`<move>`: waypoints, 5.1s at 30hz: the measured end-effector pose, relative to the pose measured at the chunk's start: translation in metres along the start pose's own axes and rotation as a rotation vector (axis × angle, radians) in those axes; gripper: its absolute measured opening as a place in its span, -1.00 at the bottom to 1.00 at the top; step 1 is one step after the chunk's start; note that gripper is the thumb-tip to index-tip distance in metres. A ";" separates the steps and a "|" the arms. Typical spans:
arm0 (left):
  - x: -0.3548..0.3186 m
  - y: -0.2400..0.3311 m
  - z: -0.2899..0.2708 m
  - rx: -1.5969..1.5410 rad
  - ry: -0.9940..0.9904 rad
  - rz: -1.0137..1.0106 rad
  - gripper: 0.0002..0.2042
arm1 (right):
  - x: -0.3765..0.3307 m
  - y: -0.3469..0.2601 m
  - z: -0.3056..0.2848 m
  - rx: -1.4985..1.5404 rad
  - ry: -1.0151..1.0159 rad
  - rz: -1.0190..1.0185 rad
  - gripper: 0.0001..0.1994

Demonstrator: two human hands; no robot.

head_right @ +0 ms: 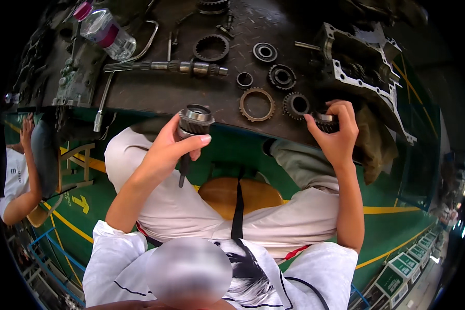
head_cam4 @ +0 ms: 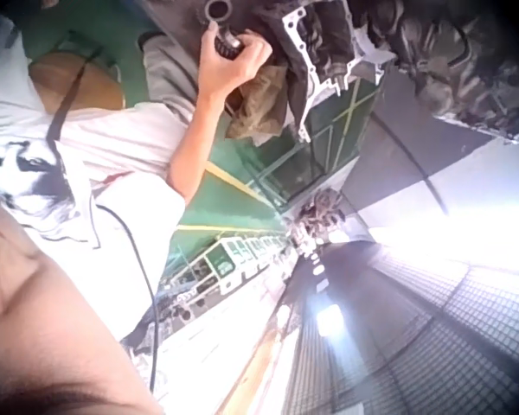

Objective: The person assembles transmission components by picking up various gears, synchronizer rings, and bearings from the workbench and fitting them together by hand.

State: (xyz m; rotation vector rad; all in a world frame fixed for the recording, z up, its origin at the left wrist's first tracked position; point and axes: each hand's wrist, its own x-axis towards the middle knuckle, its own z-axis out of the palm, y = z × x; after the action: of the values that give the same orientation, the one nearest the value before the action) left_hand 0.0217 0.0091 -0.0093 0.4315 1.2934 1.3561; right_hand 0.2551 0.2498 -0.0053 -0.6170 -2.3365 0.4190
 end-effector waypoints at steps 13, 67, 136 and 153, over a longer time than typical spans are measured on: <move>0.000 0.006 0.002 -0.155 -0.056 -0.067 -0.65 | -0.004 0.016 0.006 0.003 -0.013 0.063 -0.60; -0.007 0.002 -0.009 -0.158 0.013 -0.004 -0.61 | -0.031 -0.018 -0.057 1.035 0.050 0.483 -0.79; -0.008 0.001 -0.006 -0.149 0.032 0.008 -0.59 | -0.021 0.008 -0.023 0.095 -0.177 0.317 -0.59; -0.008 0.001 -0.005 -0.143 0.015 0.019 -0.59 | -0.020 -0.004 -0.027 -0.014 -0.167 0.360 -0.43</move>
State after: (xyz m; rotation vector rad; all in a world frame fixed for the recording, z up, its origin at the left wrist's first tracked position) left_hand 0.0192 0.0007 -0.0068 0.3362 1.1985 1.4596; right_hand 0.2853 0.2393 0.0059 -1.0522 -2.3871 0.6379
